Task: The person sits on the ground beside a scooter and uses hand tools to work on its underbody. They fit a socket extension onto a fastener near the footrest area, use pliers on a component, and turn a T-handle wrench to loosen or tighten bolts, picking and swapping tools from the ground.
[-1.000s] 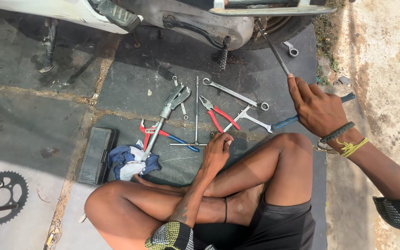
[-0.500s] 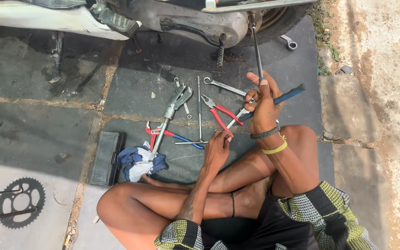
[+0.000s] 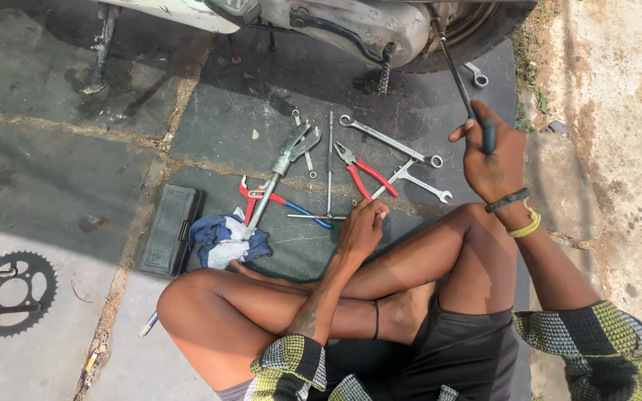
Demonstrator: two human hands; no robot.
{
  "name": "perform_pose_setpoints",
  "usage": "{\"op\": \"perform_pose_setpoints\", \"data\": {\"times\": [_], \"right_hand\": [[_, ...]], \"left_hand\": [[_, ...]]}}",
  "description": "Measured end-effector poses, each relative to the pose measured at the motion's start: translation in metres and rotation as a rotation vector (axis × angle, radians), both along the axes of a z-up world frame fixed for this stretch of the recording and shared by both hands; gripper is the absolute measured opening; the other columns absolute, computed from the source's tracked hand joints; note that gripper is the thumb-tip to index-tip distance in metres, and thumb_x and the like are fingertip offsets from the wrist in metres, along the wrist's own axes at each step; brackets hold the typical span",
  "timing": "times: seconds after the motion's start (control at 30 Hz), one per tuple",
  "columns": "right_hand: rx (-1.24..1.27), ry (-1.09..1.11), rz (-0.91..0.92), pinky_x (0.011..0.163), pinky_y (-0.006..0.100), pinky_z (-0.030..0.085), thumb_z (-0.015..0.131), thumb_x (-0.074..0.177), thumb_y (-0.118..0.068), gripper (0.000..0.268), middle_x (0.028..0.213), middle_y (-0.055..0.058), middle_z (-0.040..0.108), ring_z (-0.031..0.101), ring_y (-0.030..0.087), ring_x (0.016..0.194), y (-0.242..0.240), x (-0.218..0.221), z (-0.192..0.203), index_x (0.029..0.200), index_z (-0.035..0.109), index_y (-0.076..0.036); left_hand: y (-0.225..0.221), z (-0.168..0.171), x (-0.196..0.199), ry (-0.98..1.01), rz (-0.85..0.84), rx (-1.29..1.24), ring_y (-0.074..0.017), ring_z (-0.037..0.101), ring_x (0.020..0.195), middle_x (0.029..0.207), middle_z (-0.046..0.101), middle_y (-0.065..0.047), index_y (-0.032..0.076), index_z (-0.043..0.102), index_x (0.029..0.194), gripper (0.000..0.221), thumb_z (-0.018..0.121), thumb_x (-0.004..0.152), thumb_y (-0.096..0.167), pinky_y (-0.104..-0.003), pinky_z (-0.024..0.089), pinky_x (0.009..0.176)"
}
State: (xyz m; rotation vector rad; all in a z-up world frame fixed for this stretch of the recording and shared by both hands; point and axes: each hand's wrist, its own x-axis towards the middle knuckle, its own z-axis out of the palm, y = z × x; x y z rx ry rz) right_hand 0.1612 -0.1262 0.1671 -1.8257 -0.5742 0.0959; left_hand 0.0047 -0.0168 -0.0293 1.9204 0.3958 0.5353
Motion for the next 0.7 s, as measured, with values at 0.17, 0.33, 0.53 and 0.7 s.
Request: {"op": "perform_pose_setpoints", "data": {"times": [0.17,0.33,0.53,0.7], "right_hand": [[-0.972,-0.895,0.056,0.056,0.05,0.051,0.068,0.093,-0.019,0.062,0.096,0.018,0.065,0.067,0.04,0.069,0.002,-0.016,0.009,0.146,0.05,0.006],[-0.888,-0.825,0.024,0.058,0.049,0.052,0.068,0.084,-0.017,0.066,0.097,0.018,0.066,0.067,0.04,0.073,-0.012,-0.031,0.011,0.145,0.051,0.002],[-0.564,-0.653,-0.088,0.07,0.047,0.054,0.058,0.102,-0.011,0.03,0.099,0.016,0.075,0.07,0.039,0.083,-0.032,-0.034,-0.014,0.132,0.064,-0.004],[-0.422,-0.508,-0.164,0.067,0.044,0.055,0.055,0.105,-0.009,0.026,0.095,0.014,0.074,0.072,0.033,0.073,-0.031,-0.017,-0.008,0.129,0.063,-0.003]], "left_hand": [[0.0,0.003,-0.004,0.023,0.015,0.072,-0.0371,0.068,0.086,0.096,0.067,-0.014,0.008,0.066,0.098,0.006,0.066,0.092,0.005,-0.048,0.052,0.073],[0.007,0.0,-0.008,-0.028,0.057,0.071,-0.036,0.068,0.084,0.095,0.067,-0.012,0.008,0.067,0.097,0.005,0.066,0.093,0.005,-0.047,0.052,0.071],[0.011,0.007,-0.006,0.014,0.039,0.065,-0.0337,0.07,0.083,0.094,0.068,-0.012,0.008,0.068,0.099,0.008,0.066,0.092,0.005,-0.045,0.053,0.07],[0.017,0.021,-0.01,0.054,-0.039,0.098,-0.034,0.07,0.084,0.097,0.068,-0.014,0.008,0.068,0.105,0.015,0.063,0.092,0.001,-0.044,0.053,0.068]]}}
